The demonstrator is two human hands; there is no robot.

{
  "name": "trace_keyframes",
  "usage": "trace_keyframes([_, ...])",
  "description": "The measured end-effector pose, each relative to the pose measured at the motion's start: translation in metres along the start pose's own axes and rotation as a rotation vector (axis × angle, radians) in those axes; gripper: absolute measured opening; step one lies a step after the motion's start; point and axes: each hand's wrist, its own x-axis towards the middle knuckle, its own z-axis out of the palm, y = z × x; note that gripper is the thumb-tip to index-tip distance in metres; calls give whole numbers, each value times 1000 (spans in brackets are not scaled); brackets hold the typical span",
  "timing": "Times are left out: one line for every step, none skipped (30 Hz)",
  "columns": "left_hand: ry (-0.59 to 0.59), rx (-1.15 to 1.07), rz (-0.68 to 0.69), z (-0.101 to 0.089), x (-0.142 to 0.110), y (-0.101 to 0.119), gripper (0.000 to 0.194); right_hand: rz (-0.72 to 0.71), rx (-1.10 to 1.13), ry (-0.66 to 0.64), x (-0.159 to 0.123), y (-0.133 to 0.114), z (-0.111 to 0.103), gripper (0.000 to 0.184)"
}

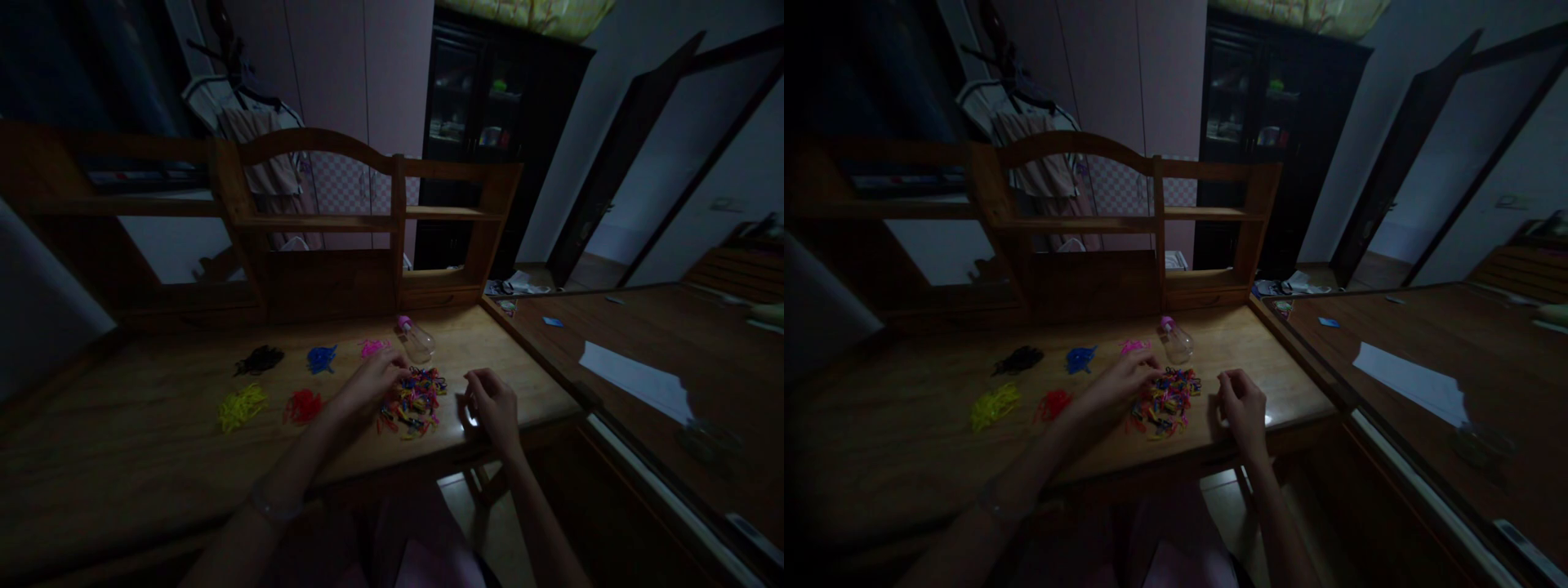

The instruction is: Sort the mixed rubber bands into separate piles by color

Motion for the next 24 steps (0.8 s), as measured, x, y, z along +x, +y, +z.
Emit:
trace_keyframes([6,-56,-6,-1,2,-1,19,-1,-5,-1,0,0,0,31])
trace_keyframes([8,-108,-6,-2,5,-4,21,0,-8,-3,0,0,0,31])
trace_keyframes([7,-160,-15,-3,7,-6,22,3,-10,-7,0,0,0,30])
trace_keyframes([8,-220,-43,-4,10,-9,24,6,-12,-11,0,0,0,30])
trace_keyframes([8,-287,-81,-4,12,-12,25,10,-14,-17,0,0,0,30])
trace_keyframes([6,-359,-127,-5,13,-15,27,13,-17,-20,0,0,0,30])
trace_keyframes([7,-433,-174,-5,14,-17,29,13,-20,-22,0,0,0,30])
trace_keyframes([12,-506,-218,-5,14,-18,31,12,-23,-20,0,0,0,30])
trace_keyframes([16,-571,-257,-6,12,-18,32,9,-27,-18,0,0,0,30])
trace_keyframes([18,-632,-289,-6,11,-18,32,7,-30,-16,1,1,0,30])
trace_keyframes([12,-692,-318,-7,9,-16,32,5,-32,-15,1,1,0,30])
trace_keyframes([-5,-756,-350,-7,7,-15,31,5,-32,-16,1,1,0,30])
trace_keyframes([-27,-819,-381,-8,6,-14,30,7,-30,-19,1,2,0,30])
trace_keyframes([-51,-873,-407,-9,5,-13,29,8,-29,-19,2,2,0,31])
trace_keyframes([-61,-913,-420,-10,5,-14,29,6,-27,-18,2,2,0,31])
trace_keyframes([-54,-930,-413,-11,5,-16,29,3,-26,-16,2,2,0,31])
trace_keyframes([-25,-917,-393,-12,7,-19,29,2,-25,-16,2,2,0,31])
trace_keyframes([25,-868,-361,-13,10,-24,30,1,-23,-18,2,2,-1,31])
trace_keyframes([84,-773,-318,-14,13,-30,30,3,-20,-20,2,2,-1,30])
trace_keyframes([137,-650,-275,-16,17,-36,29,7,-16,-24,2,2,-1,30])
trace_keyframes([179,-522,-236,-17,21,-42,28,13,-13,-27,2,2,-1,30])
trace_keyframes([207,-407,-203,-18,24,-47,27,18,-11,-27,2,2,-1,30])
trace_keyframes([224,-319,-177,-20,28,-52,26,20,-10,-25,2,2,-1,30])
trace_keyframes([236,-264,-156,-22,32,-55,24,21,-8,-21,2,2,-1,30])
